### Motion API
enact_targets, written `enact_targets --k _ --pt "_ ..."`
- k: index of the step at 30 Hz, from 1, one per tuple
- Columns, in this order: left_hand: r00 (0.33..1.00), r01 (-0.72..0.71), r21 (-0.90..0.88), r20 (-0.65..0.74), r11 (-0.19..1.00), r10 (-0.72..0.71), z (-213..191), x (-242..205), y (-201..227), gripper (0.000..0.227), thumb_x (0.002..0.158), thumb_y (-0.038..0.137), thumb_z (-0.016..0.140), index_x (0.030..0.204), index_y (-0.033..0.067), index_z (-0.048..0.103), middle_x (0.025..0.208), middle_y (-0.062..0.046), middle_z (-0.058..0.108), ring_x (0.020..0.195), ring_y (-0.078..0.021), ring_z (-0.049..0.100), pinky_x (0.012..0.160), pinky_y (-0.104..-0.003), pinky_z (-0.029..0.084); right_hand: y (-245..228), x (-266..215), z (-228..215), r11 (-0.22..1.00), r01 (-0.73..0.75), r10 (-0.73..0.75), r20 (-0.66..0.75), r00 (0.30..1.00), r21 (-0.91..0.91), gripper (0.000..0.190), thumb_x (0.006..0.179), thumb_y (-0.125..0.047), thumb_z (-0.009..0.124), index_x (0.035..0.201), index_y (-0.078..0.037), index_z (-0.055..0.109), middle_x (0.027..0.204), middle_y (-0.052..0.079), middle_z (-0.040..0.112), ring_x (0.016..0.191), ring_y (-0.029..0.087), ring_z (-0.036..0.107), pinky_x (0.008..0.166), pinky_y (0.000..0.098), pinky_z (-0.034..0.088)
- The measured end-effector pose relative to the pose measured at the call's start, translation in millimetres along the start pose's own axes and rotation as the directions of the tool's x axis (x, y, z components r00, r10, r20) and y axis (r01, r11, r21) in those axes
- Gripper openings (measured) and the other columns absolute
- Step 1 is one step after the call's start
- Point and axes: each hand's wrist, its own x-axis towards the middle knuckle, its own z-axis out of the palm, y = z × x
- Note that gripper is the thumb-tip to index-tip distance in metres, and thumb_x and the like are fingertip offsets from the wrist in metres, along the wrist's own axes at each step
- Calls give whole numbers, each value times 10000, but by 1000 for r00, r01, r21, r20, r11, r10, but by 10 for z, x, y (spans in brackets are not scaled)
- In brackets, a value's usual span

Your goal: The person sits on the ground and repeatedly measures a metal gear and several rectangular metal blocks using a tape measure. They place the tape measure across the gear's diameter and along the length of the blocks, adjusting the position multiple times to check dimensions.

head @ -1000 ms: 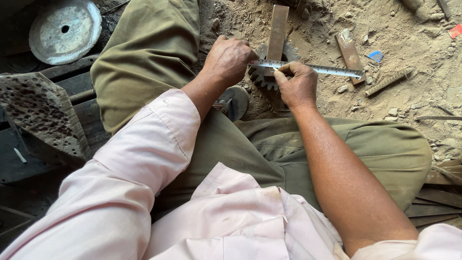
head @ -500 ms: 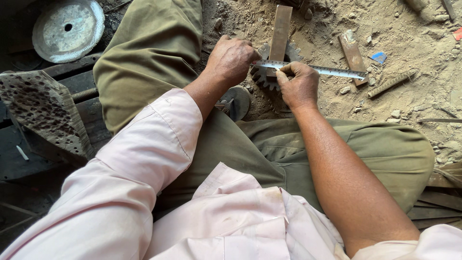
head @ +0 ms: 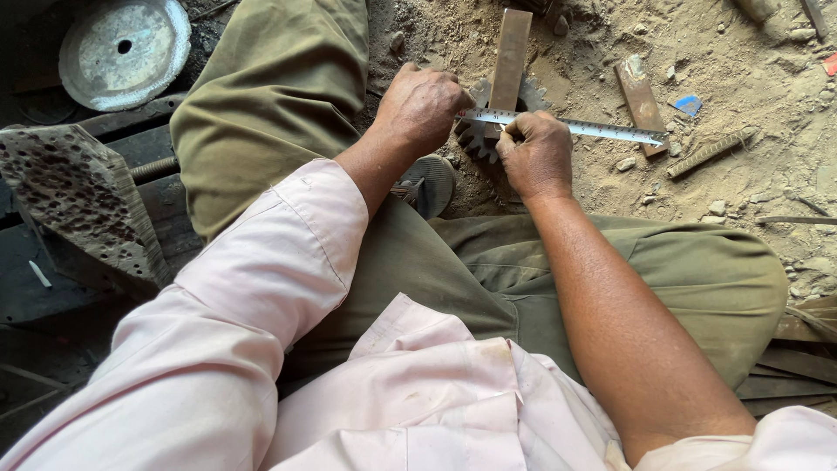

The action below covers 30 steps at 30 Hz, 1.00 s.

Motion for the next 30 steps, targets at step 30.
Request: enact_targets --k 30 --pt "792 473 -621 -12 625 -611 -391 26 -89 387 911 94 647 1220 304 747 1014 44 781 777 -74 685 705 -312 554 -116 65 -60 944 -327 328 -21 944 39 441 761 -354 924 1005 -97 661 889 50 678 770 159 660 685 363 581"
